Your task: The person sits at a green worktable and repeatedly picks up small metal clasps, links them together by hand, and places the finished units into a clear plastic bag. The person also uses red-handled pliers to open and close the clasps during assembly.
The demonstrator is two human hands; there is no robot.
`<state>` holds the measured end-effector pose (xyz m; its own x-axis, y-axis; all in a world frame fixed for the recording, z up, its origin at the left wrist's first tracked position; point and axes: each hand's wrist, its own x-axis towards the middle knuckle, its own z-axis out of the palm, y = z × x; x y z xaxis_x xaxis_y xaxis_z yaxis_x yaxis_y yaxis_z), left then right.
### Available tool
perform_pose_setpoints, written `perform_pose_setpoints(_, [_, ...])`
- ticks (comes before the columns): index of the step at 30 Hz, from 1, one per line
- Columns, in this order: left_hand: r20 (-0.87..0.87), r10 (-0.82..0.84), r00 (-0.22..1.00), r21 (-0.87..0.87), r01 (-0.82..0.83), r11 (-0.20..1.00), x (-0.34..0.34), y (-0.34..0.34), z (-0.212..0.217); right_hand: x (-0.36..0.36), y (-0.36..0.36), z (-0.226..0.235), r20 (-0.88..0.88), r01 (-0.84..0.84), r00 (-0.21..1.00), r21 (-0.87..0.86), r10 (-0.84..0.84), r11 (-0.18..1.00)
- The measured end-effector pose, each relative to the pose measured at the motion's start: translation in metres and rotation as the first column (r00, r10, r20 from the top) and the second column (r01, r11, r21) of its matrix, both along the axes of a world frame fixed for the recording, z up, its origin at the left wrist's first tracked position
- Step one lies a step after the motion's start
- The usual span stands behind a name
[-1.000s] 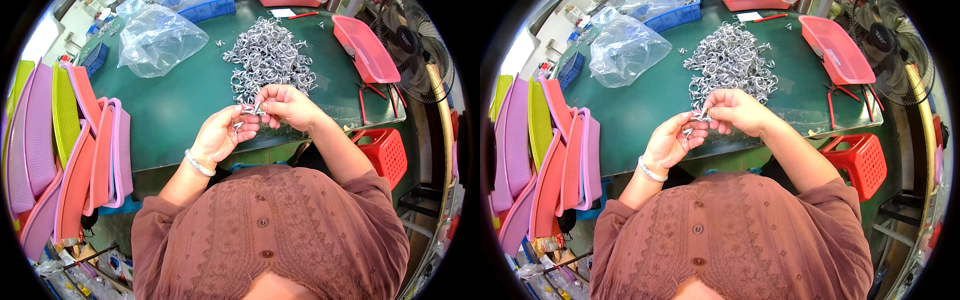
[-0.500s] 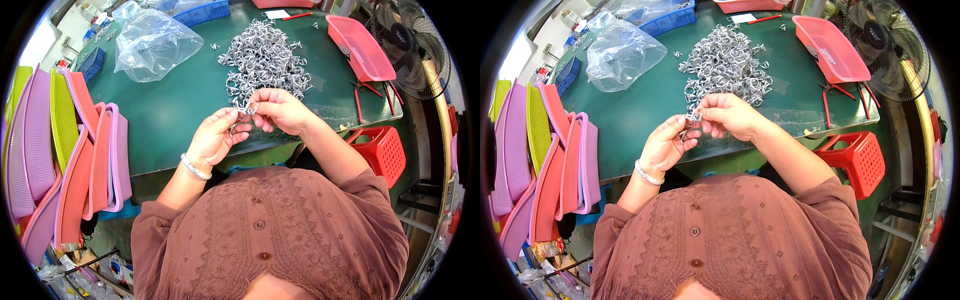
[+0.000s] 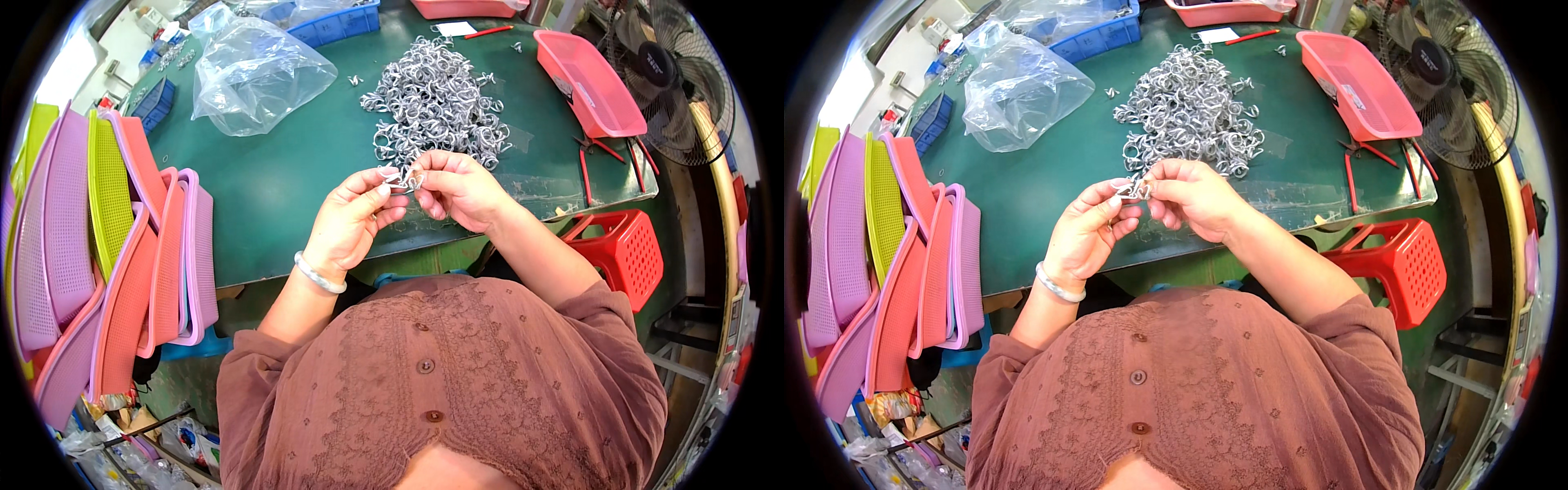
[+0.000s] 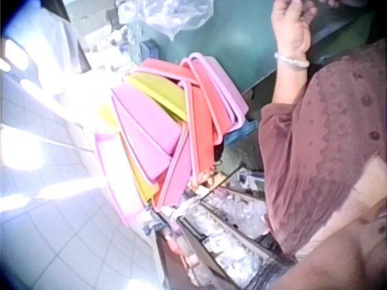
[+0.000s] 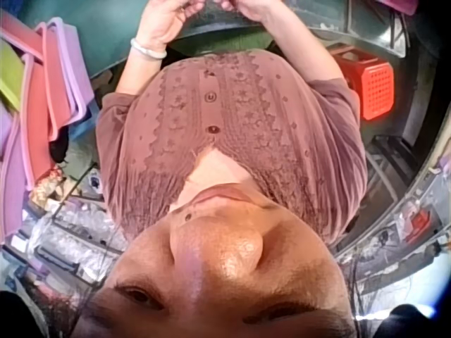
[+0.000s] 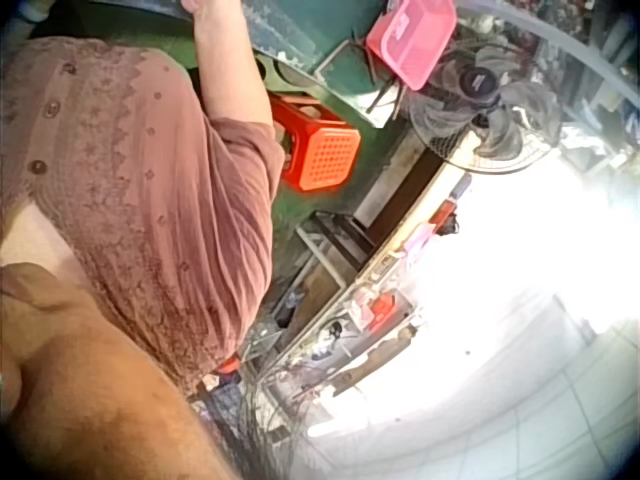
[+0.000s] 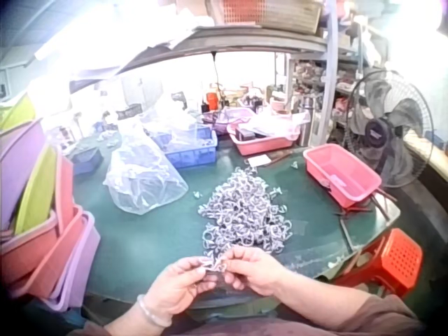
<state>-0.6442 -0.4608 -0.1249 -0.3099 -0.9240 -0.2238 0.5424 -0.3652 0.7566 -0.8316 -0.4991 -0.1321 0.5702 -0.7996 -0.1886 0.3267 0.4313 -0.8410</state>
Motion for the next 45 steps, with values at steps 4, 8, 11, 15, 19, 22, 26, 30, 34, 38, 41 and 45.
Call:
perform_pose_setpoints(4, [0.041, 0.023, 0.999, -0.033, -0.022, 0.999, 0.001, 0.000, 0.000, 0.001, 0.005, 0.006, 0.050, 0.003, 0.999, 0.097, -0.008, 0.995])
perform_pose_setpoints(8, [0.047, 0.017, 0.999, -0.023, -0.016, 1.000, 0.001, 0.000, 0.000, 0.002, 0.007, 0.005, 0.077, 0.011, 0.997, 0.136, -0.022, 0.991])
perform_pose_setpoints(11, [-0.022, 0.003, 1.000, 0.016, -0.003, 1.000, 0.003, 0.000, -0.002, 0.001, 0.007, 0.005, 0.091, 0.021, 0.995, 0.149, -0.035, 0.989])
perform_pose_setpoints(15, [-0.132, -0.003, 0.991, 0.054, 0.010, 0.998, 0.006, -0.001, -0.005, 0.000, 0.007, 0.005, 0.084, 0.060, 0.994, 0.172, -0.075, 0.983])
perform_pose_setpoints(19, [-0.304, -0.033, 0.952, 0.070, 0.057, 0.996, 0.009, -0.002, -0.008, -0.001, 0.008, 0.005, 0.093, 0.068, 0.992, 0.146, -0.082, 0.987])
perform_pose_setpoints(22, [-0.416, -0.060, 0.907, 0.055, 0.091, 0.994, 0.010, -0.001, -0.009, -0.002, 0.008, 0.003, 0.073, 0.096, 0.992, 0.124, -0.106, 0.988])
perform_pose_setpoints(26, [-0.435, -0.051, 0.899, 0.061, 0.086, 0.994, 0.009, 0.000, -0.007, -0.004, 0.008, 0.003, 0.058, 0.126, 0.989, 0.118, -0.134, 0.985])
perform_pose_setpoints(30, [-0.434, 0.010, 0.901, 0.101, 0.037, 0.994, 0.005, 0.003, -0.004, -0.005, 0.007, -0.002, 0.058, 0.107, 0.992, 0.109, -0.114, 0.988])
perform_pose_setpoints(34, [-0.435, 0.024, 0.900, 0.109, 0.026, 0.994, 0.005, 0.003, -0.003, -0.004, 0.007, -0.004, 0.059, 0.092, 0.993, 0.117, -0.099, 0.989])
perform_pose_setpoints(38, [-0.479, -0.001, 0.878, 0.090, 0.050, 0.995, 0.009, 0.002, -0.008, -0.002, 0.006, -0.003, 0.045, 0.083, 0.995, 0.117, -0.088, 0.990])
perform_pose_setpoints(41, [-0.483, 0.009, 0.876, 0.092, 0.041, 0.995, 0.012, 0.002, -0.011, 0.000, 0.007, -0.002, 0.033, 0.083, 0.996, 0.112, -0.087, 0.990])
perform_pose_setpoints(45, [-0.537, -0.019, 0.843, 0.068, 0.065, 0.996, 0.017, 0.002, -0.021, 0.004, 0.009, 0.001, 0.033, 0.086, 0.995, 0.121, -0.091, 0.989])
